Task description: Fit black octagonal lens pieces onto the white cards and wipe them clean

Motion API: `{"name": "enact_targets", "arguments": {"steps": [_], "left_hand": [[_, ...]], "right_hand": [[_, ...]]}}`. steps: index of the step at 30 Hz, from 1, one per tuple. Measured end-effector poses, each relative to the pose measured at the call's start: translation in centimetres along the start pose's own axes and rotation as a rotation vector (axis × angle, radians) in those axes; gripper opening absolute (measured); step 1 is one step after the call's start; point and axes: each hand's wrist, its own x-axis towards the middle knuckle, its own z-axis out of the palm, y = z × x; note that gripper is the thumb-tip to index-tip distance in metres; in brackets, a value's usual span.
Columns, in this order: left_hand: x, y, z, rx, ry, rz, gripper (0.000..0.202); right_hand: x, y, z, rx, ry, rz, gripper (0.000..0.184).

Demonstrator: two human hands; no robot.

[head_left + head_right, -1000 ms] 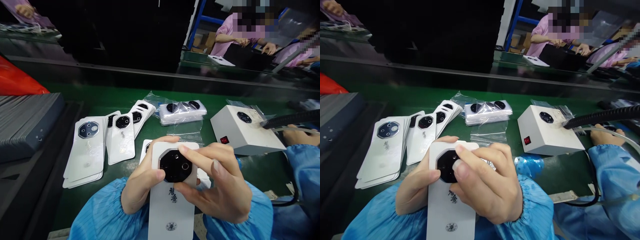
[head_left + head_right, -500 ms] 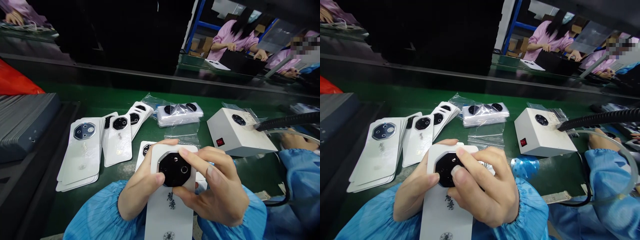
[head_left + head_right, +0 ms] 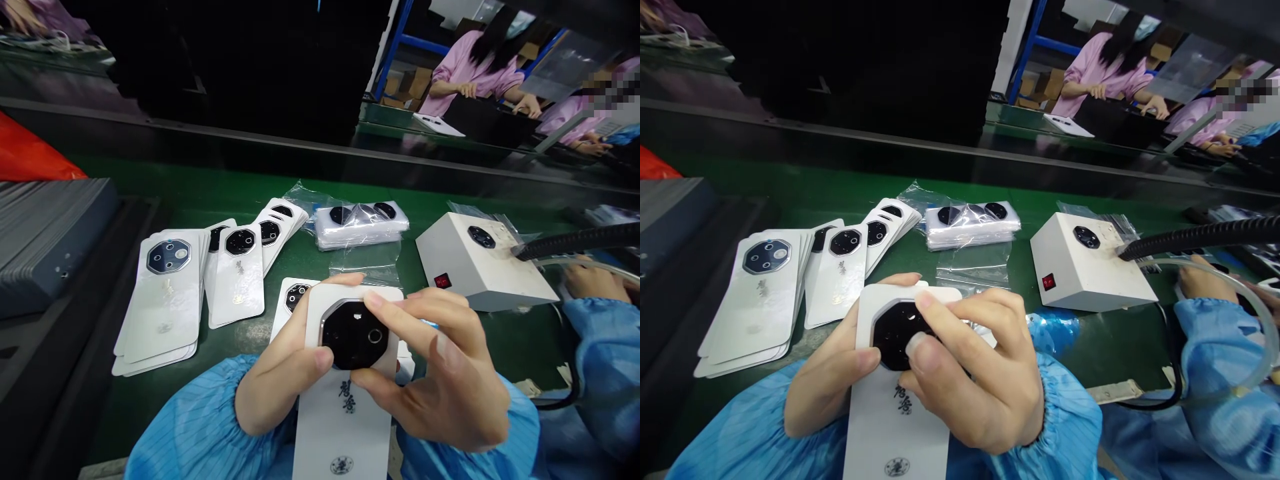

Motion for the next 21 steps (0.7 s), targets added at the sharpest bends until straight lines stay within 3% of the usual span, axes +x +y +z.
{"name": "enact_targets", "arguments": {"steps": [3,14,21], "left_hand": [[0.11,0.06,-0.08,0.053,-0.021,0.011,0.041],[-0.03,0.13,-0.17,0.009,-0.005,-0.048,0.042],[0.21,0.04,-0.21,0.06,0.036,-0.001,0.043]], "right_hand": [[-0.1,0.03,-0.14,0.02,0.02,-0.001,0.078],[0.74,0.3,0.01,0.132,0.086,0.003,0.084],[0.52,0.41,0.05,0.119,0.079,0.02,0.075]]}}
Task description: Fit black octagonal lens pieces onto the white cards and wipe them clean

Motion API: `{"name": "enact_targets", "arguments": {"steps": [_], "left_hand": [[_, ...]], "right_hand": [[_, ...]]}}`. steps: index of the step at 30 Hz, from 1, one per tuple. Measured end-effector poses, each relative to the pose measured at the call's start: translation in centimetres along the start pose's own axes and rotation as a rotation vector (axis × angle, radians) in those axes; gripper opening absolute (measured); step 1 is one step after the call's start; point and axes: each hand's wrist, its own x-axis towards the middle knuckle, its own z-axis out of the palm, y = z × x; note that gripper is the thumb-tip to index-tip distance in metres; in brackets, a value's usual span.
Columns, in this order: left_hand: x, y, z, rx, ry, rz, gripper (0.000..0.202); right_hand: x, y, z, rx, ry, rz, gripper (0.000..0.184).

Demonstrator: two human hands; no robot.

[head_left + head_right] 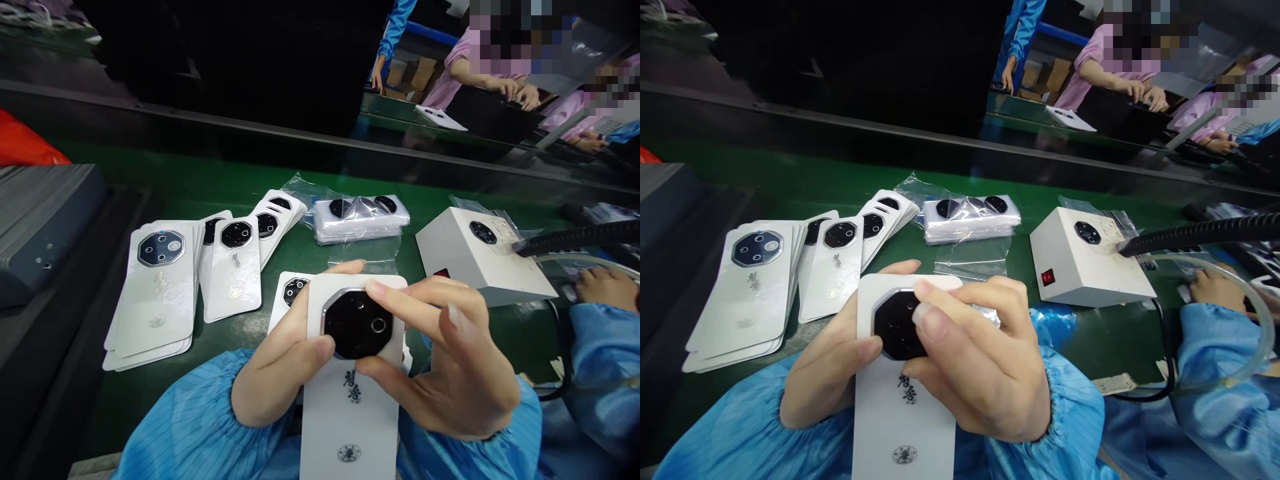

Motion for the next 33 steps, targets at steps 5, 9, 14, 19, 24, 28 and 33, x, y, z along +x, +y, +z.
{"name": "enact_targets", "arguments": {"steps": [5,9,14,19,24,28,33], "left_hand": [[0.1,0.16,-0.01,-0.042,0.04,-0.051,0.045],[0.09,0.33,0.2,-0.082,0.078,-0.079,0.046],[0.24,0.18,0.33,-0.096,0.088,-0.036,0.043],[0.23,0.11,0.05,-0.035,0.102,-0.031,0.045],[-0.05,0.16,-0.18,0.035,0.131,-0.074,0.066],[-0.13,0.2,-0.11,0.126,0.155,-0.038,0.072],[-0.14,0.18,0.09,0.044,0.144,-0.06,0.067]], "right_hand": [[-0.24,0.35,0.02,-0.038,-0.029,0.02,0.074],[-0.23,0.28,-0.08,-0.035,-0.08,0.035,0.077],[-0.14,0.32,-0.14,-0.039,-0.12,0.017,0.079],[-0.25,0.49,-0.23,-0.038,-0.12,0.012,0.077],[-0.28,0.31,-0.13,-0.036,-0.095,0.026,0.074],[-0.18,0.11,0.16,-0.062,-0.078,0.044,0.075],[-0.1,0.06,0.35,-0.065,-0.057,0.034,0.077]]}}
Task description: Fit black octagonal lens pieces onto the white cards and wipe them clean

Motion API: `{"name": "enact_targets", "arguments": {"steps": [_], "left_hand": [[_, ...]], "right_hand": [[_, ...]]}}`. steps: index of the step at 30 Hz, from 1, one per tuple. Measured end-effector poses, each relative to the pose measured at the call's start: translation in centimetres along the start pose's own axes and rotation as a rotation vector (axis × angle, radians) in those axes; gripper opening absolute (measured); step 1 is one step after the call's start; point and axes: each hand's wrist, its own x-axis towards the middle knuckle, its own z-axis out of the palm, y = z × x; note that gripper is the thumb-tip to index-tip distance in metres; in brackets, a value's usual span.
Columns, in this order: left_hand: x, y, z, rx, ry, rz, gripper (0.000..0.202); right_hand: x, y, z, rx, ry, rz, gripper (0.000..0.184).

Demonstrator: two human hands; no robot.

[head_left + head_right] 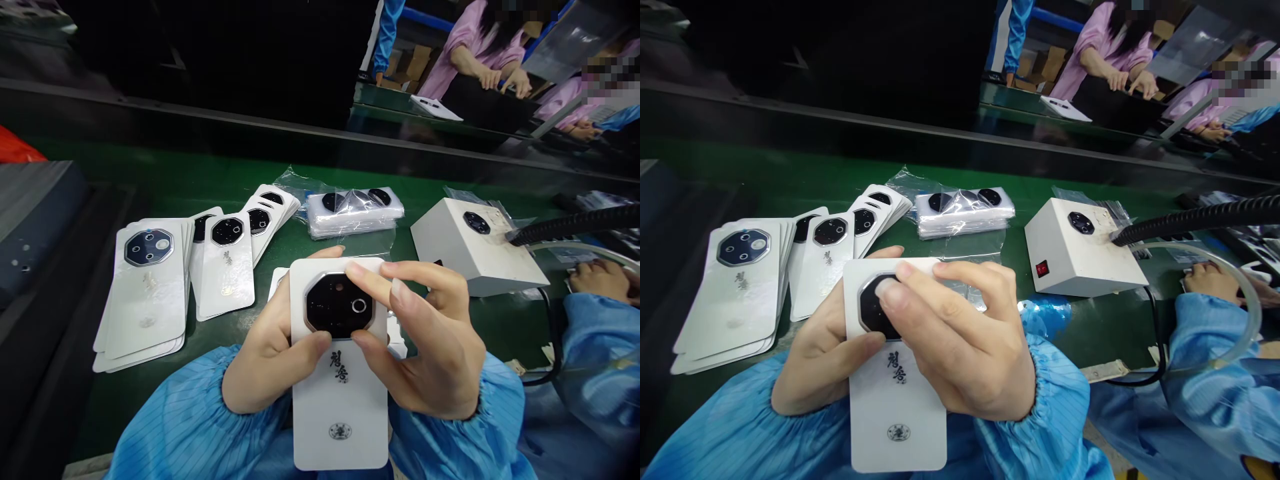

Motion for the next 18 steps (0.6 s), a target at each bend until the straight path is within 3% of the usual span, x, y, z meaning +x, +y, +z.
{"name": "enact_targets", "arguments": {"steps": [10,12,15,18], "left_hand": [[0.6,-0.3,0.0,-0.014,0.003,0.036,0.05],[0.7,-0.3,0.1,-0.015,0.025,0.038,0.045],[0.7,-0.5,0.1,-0.004,0.043,0.022,0.033],[0.6,-0.7,0.1,0.009,0.066,0.033,0.03]], "right_hand": [[-0.3,0.9,0.5,0.066,-0.018,-0.029,0.07],[-0.5,1.4,0.8,0.155,0.05,-0.009,0.066],[-0.8,1.7,1.1,0.32,0.202,0.209,0.047],[-0.9,1.5,1.0,0.529,0.094,0.498,0.016]]}}
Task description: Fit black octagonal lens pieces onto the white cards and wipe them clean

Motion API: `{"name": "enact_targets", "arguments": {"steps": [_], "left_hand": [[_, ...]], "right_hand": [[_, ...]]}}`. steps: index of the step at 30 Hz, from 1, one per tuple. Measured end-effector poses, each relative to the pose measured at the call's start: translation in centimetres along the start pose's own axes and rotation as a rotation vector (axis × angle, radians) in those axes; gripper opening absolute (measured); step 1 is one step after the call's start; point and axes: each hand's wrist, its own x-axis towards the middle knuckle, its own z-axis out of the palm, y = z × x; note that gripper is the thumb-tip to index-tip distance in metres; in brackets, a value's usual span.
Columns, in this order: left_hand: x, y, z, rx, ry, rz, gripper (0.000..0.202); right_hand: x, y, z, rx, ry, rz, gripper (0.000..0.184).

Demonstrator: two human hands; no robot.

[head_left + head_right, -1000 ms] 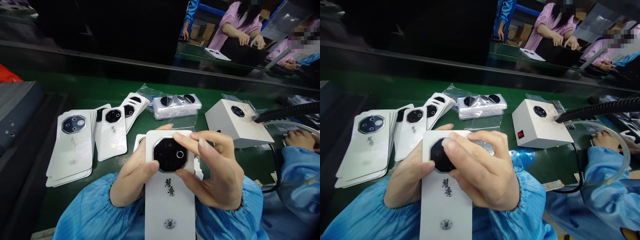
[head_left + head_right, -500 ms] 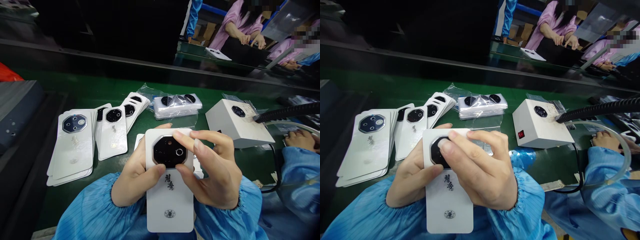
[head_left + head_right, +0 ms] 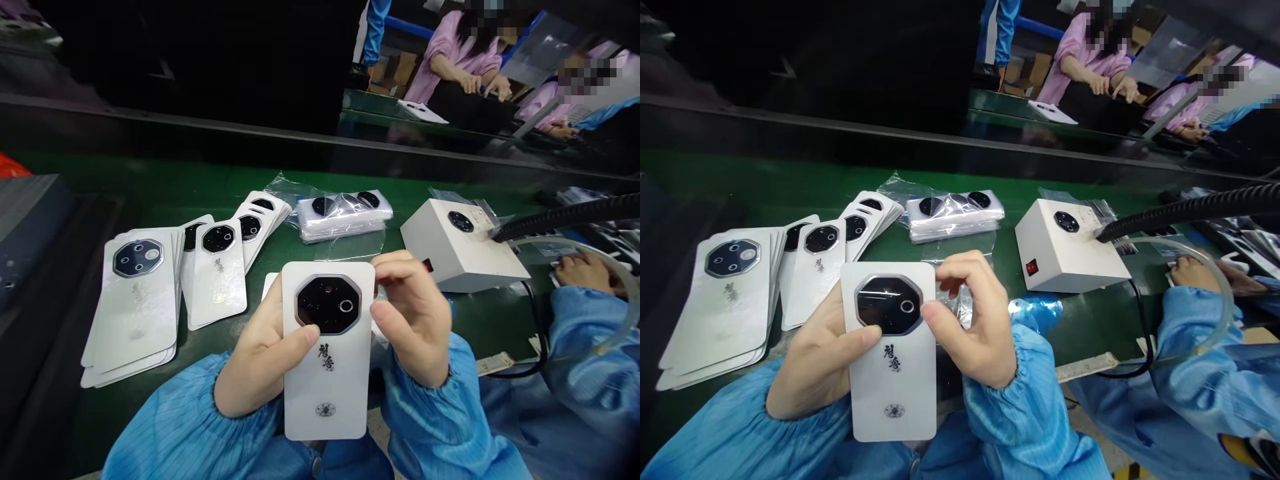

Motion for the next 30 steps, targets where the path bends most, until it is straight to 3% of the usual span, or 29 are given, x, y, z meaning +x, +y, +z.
{"name": "enact_targets", "arguments": {"steps": [2,4,20,30], "left_hand": [[-0.1,-0.1,0.0,0.007,0.015,0.002,0.032],[-0.1,-0.3,0.0,0.024,0.026,-0.006,0.034],[0.0,-0.8,0.0,0.034,0.048,-0.046,0.031],[0.2,0.1,0.4,-0.007,0.131,-0.072,0.032]], "right_hand": [[-0.1,-0.1,0.1,0.111,-0.087,0.149,0.006],[-0.1,-0.1,0.1,0.202,-0.112,0.219,0.011],[-0.2,0.1,0.7,0.254,-0.032,0.23,0.019],[0.0,1.0,0.4,0.381,-0.142,0.38,0.02]]}}
